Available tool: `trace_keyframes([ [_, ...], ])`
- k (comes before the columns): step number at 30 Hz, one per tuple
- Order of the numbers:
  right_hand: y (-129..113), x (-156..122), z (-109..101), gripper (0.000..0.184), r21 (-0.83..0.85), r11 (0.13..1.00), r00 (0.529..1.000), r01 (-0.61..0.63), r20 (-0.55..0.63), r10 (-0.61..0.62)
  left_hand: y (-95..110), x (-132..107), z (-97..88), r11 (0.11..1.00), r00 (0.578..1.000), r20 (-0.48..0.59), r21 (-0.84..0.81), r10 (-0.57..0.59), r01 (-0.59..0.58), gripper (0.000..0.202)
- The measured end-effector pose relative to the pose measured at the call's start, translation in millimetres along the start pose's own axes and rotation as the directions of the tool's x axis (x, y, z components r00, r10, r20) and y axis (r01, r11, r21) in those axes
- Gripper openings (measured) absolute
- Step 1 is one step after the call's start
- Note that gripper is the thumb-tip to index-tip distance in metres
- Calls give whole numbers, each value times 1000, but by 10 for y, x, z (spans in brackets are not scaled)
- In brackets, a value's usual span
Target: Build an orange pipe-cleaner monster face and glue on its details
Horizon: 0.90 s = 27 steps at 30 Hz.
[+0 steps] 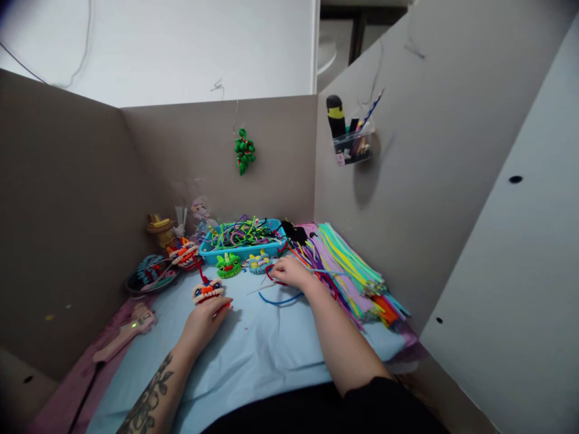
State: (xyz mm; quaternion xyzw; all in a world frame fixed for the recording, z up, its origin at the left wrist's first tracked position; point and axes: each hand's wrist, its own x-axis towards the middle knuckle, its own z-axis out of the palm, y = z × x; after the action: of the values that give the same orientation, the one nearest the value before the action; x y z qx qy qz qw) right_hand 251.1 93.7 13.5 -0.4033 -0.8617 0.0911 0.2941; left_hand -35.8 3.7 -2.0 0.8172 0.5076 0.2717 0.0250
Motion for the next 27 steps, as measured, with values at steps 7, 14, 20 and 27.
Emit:
trace_keyframes([
  [7, 375, 97, -52, 25, -173, 748, 765, -641, -234, 601, 94, -20, -13, 995, 988, 152, -94, -14, 29, 29],
  [14, 698, 422, 68, 24, -223, 603, 639, -766, -160, 752, 138, -67, -31, 989, 984, 177, -145, -16, 42, 30],
  [20, 794, 444, 160, 22, -178, 538, 565, -824, -187, 804, 152, -91, -2, 992, 984, 179, -128, 25, -2, 28],
  [27, 869, 364, -37, 21, 97, 659, 583, -746, -382, 717, 151, -108, -20, 993, 989, 139, -118, 45, -29, 27],
])
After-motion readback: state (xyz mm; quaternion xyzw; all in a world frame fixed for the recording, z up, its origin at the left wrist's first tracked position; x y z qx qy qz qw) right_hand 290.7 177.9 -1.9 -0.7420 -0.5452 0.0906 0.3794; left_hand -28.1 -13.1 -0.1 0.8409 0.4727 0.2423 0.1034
